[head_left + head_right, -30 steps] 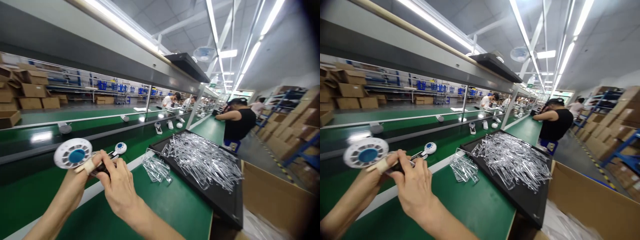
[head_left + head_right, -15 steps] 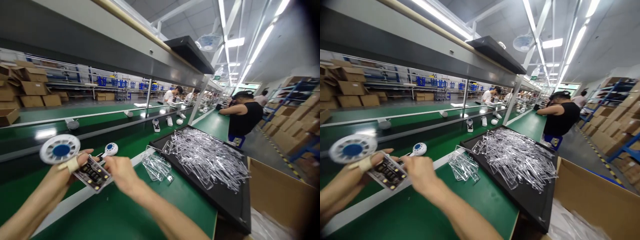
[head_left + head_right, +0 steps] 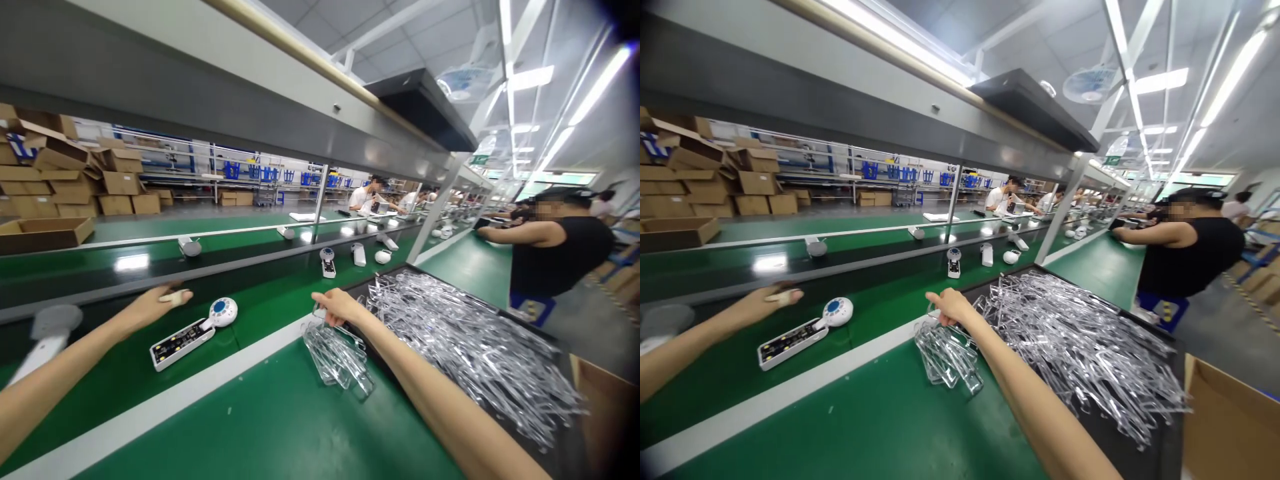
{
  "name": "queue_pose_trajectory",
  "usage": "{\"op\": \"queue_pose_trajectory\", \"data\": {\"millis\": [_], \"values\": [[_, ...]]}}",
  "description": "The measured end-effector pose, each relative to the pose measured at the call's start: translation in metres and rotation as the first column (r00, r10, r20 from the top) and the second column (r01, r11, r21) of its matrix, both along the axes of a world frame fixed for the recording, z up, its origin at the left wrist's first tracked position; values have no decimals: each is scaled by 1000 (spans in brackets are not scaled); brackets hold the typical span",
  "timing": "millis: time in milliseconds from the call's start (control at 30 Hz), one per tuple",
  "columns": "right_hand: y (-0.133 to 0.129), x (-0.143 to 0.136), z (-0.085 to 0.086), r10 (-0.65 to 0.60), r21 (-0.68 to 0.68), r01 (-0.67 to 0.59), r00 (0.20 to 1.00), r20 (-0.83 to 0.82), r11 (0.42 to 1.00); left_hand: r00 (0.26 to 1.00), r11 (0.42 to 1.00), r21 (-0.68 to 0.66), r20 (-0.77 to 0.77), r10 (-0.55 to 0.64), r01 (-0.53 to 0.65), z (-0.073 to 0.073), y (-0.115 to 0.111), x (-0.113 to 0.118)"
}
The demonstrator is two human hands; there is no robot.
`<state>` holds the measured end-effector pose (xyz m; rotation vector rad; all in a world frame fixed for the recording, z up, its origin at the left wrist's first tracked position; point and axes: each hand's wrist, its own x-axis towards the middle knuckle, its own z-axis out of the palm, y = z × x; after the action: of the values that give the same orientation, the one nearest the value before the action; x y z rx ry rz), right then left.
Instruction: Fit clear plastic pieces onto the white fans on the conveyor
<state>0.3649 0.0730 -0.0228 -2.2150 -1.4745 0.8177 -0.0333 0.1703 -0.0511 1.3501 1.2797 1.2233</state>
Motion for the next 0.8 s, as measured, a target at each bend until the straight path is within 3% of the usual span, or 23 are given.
{"op": "queue_pose_trajectory", "data": {"millis": [67, 100, 167, 200, 267, 333, 400, 467, 533, 667, 800], "values": [[-16, 2, 13, -14, 69, 19, 998, -63, 997, 954, 969, -184, -219, -206, 167, 1, 4, 33], [-29, 3, 20, -17, 102, 26, 996, -88, 994, 903, 924, -297, -279, -326, 242, 1, 5, 44], [-60, 3, 34, -10, 153, 30, 992, -129, 988, 819, 816, -450, -264, -510, 363, -1, 3, 56], [-78, 2, 39, 9, 171, 19, 987, -162, 985, 793, 782, -473, -243, -558, 406, -2, 1, 59], [-110, -3, 47, 97, 217, -38, 958, -269, 976, 767, 772, -440, -242, -594, 459, -4, -7, 58], [-132, -14, 46, 182, 286, -76, 913, -366, 955, 782, 828, -349, -305, -543, 439, -3, -19, 56], [-139, -29, 37, 183, 345, -34, 894, -409, 938, 850, 908, -229, -328, -412, 351, 2, -32, 53], [-135, -51, 23, 113, 360, 44, 908, -404, 932, 937, 957, -143, -212, -278, 252, 11, -46, 52], [-126, -81, 11, 98, 364, 54, 917, -387, 930, 976, 970, -105, 32, -216, 218, 21, -61, 54], [-111, -146, 6, 199, 424, -62, 937, -286, 904, 846, 952, -91, 488, -214, 293, 36, -93, 66], [-103, -189, 11, 169, 469, -74, 972, -164, 880, 742, 960, -92, 656, -141, 264, 39, -116, 83]]}}
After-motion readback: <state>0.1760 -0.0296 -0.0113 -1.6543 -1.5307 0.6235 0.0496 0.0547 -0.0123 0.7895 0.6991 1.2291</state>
